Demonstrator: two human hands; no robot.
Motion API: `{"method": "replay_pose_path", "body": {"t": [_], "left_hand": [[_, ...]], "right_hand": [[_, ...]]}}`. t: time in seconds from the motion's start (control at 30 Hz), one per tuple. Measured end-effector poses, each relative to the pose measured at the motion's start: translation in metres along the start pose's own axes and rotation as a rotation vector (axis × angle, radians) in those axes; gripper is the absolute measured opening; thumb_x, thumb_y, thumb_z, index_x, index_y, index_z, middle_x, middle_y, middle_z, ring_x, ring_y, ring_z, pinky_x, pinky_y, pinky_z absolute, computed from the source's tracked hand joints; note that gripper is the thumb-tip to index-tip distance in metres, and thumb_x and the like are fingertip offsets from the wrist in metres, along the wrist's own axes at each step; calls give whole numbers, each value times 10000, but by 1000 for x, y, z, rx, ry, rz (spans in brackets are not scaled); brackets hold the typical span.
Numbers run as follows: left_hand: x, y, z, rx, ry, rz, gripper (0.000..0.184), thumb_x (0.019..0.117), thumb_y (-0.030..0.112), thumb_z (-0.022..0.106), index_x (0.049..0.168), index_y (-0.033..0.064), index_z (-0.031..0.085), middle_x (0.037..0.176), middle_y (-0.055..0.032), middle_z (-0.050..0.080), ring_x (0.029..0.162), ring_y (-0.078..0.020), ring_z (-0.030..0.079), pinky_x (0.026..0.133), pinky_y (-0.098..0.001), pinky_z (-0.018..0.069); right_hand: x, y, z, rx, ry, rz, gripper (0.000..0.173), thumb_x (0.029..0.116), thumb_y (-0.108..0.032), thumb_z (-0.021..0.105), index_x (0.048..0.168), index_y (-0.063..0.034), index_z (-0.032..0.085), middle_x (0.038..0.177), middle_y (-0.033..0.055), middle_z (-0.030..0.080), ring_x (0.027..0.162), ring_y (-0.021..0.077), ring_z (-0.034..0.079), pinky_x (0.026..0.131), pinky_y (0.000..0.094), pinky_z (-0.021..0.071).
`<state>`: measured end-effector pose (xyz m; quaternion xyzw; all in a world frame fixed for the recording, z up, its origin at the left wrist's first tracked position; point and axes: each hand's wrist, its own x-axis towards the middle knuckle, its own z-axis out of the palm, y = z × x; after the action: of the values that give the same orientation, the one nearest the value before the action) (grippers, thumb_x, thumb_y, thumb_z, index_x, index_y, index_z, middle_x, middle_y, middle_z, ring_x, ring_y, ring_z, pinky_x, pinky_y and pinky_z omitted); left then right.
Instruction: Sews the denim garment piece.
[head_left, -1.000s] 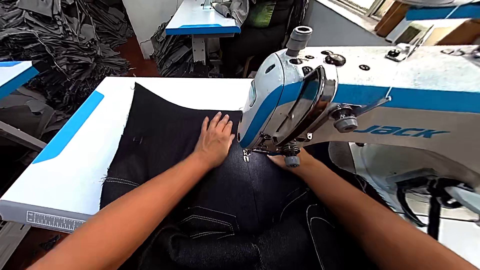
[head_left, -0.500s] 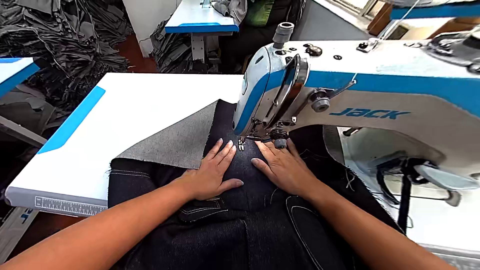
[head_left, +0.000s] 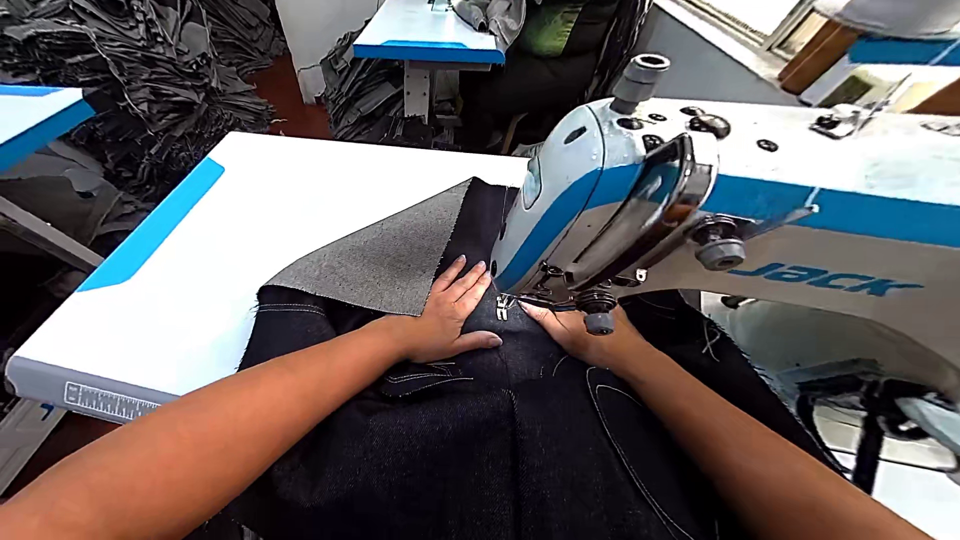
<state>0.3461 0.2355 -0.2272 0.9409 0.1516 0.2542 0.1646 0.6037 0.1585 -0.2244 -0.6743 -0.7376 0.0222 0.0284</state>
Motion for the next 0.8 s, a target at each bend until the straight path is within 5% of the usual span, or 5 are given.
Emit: {"method": "replay_pose_path", "body": {"t": [0.2, 0.33, 0.47, 0.6, 0.8], "left_hand": [[1, 31, -21, 119, -202, -149, 812, 985, 492, 630, 1497, -106, 429, 1593, -303, 372, 1548, -471, 206, 1266, -567, 143], [-33, 109, -62, 298, -526, 199, 216, 969, 244, 650, 1062, 57, 706, 1073, -150, 694, 1061, -349, 664, 895, -553, 526], [-72, 178, -76, 34, -1381, 65, 244, 1047, 75, 483, 1056, -58, 687, 984, -247, 696, 1002, -435, 667, 941, -597, 478], [-121, 172, -36, 248, -471, 433, 188, 1003, 70, 510, 882, 78, 654, 686, -69, 622, 629, -241, 642, 568, -377, 499], [-134, 174, 21, 616, 46, 284, 315, 972, 130, 588, 1260, 251, 630, 1364, -6, 649, 1254, -215, 614, 989, -487, 470]], "right_hand": [[-1, 3, -3, 96, 72, -66, 415, 1064, -334, 513, 1125, 9, 738, 1092, 259, 718, 1136, 443, 655, 1003, 636, 437], [-47, -27, -53, 368, 184, -503, 327, 952, -408, 644, 942, -114, 787, 897, 27, 757, 859, 188, 735, 785, 442, 606], [-138, -94, -77, 509, -545, -665, 267, 968, -301, 692, 899, -56, 775, 731, 123, 709, 668, 295, 703, 613, 523, 551], [-169, -150, -56, 138, -1036, -192, 339, 1086, -179, 470, 1304, 66, 555, 1109, 335, 657, 1091, 526, 642, 882, 653, 508], [-185, -176, -15, 267, -837, -145, 490, 1099, -345, 446, 1290, 86, 580, 1270, 325, 616, 1212, 496, 597, 981, 646, 471]]}}
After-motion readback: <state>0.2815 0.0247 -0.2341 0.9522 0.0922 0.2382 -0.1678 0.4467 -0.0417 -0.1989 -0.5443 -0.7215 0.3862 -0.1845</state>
